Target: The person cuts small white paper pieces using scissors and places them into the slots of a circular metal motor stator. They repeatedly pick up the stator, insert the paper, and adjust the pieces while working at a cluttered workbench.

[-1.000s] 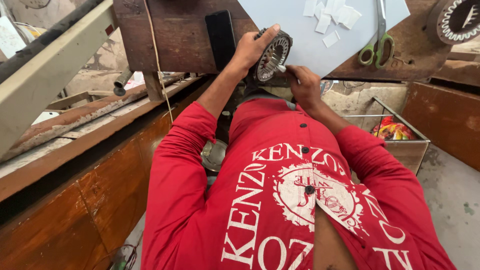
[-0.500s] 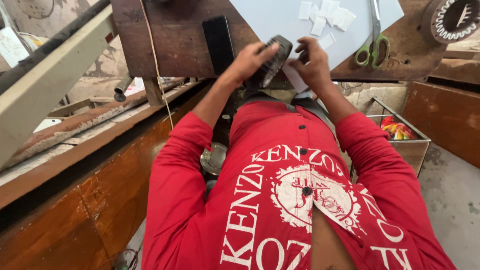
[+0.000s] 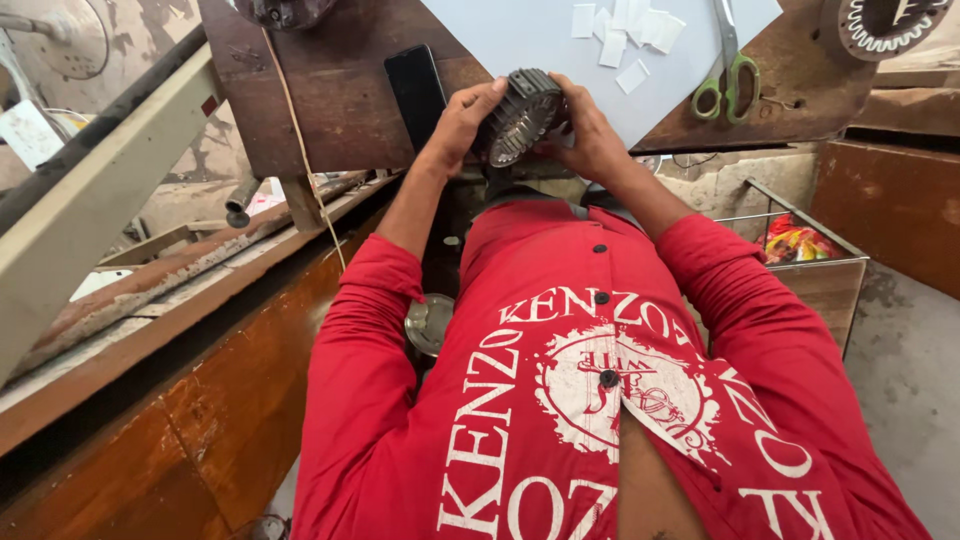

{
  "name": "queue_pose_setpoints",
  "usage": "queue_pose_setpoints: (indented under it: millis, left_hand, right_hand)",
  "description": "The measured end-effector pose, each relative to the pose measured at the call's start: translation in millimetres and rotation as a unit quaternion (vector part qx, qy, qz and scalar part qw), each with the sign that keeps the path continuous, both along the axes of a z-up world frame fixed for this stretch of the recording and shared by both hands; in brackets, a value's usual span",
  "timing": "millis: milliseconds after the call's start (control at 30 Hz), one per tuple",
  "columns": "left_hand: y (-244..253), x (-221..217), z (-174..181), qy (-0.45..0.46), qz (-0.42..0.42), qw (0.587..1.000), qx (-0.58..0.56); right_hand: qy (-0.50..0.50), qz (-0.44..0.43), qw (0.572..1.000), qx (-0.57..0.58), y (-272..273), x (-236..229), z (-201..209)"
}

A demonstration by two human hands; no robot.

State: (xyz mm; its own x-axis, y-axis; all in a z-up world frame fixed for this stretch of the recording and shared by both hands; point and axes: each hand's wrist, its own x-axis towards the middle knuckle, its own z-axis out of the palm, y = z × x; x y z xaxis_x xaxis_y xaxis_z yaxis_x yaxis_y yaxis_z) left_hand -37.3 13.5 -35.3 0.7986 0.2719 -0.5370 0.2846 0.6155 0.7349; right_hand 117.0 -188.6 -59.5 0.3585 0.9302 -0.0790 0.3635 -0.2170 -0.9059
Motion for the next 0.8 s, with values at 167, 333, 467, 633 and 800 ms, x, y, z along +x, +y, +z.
queue_pose_setpoints:
  millis: [167,333,467,633,800]
  left_hand:
    - [-7.4,0.9,1.3,-0.018,0.050,0.997,0.048]
    - [-19.8,-3.1,-3.2,-0.035,0.034,0.990,0.134]
    - [-19.7,-1.2,-0.1,-0.046,0.021,0.981,0.185]
    - [-25.8,0.5,5.6,-0.053,0.026,0.983,0.174]
    - [-22.8,-0.9,11.3,-0.054,0.023,0.983,0.175]
  right_hand:
    - [0.003,-0.031,0.999,-0.006,6.8,-6.5,-1.2]
    - [0.002,-0.038,0.999,0.005,0.0,-9.8,-4.3]
    - [-0.035,-0.020,0.999,0.034,0.0,-7.4,-4.0]
    - [-0.036,-0.040,0.998,0.029,-5.0,-13.2,-3.4]
    - [-0.052,-0.046,0.997,0.024,-4.4,-19.8,-0.4]
